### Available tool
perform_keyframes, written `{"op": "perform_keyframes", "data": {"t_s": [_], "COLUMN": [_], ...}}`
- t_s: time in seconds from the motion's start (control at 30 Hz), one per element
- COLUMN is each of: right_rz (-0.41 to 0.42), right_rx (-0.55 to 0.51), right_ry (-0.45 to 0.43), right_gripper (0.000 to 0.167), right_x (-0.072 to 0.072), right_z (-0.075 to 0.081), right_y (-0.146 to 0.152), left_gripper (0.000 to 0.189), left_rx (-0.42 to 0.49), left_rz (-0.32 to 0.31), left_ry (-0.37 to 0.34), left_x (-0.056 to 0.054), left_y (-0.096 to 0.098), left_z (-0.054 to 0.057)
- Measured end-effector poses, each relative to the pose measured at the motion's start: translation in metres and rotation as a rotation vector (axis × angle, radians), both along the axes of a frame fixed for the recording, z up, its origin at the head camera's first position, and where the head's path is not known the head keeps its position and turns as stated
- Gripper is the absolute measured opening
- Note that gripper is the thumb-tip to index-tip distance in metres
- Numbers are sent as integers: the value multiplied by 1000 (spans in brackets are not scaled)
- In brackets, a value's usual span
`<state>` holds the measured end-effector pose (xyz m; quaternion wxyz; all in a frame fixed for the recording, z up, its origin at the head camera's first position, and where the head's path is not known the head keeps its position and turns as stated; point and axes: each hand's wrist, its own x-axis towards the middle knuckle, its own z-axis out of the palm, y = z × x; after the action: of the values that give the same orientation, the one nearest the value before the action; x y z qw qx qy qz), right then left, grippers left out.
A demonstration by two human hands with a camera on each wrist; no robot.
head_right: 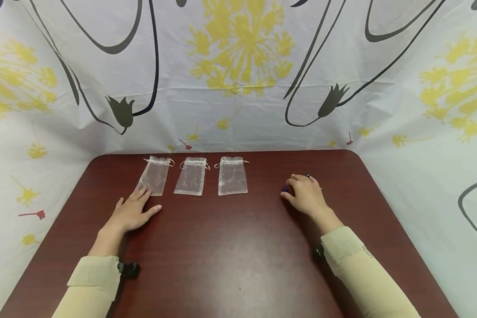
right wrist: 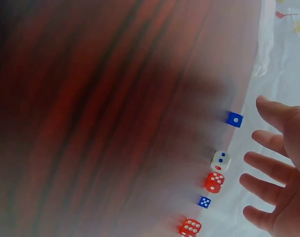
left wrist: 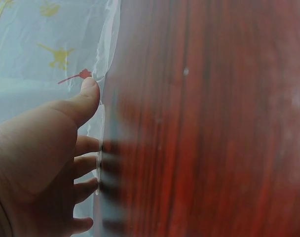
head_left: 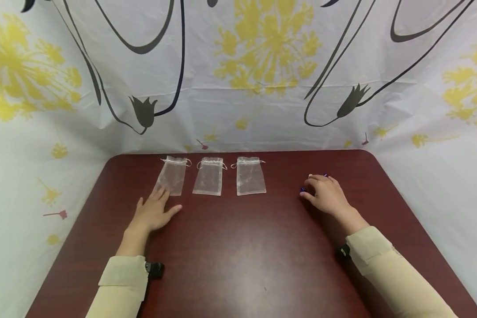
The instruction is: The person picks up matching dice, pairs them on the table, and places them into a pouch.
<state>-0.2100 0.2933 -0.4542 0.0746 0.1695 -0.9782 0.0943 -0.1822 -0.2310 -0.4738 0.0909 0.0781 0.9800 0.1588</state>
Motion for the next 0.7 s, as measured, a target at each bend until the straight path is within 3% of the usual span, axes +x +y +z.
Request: {"op": "perform_keyframes", "data": {"t_s": [0.37,0.7], "right_rz": [70,79], "right_rx": [27,51], "right_ry": [62,87], "right_gripper": [19,17], "right_x": [-5,-12], "right_z": [-8,-13], "right_y": [-1,2], "left_gripper": [80,80], "left_rx": [0,10], "left_rz": [1,3], "left_ry": [16,22], "left_x": [2,3], "left_y": [2,1], "left_z": [2,0]}}
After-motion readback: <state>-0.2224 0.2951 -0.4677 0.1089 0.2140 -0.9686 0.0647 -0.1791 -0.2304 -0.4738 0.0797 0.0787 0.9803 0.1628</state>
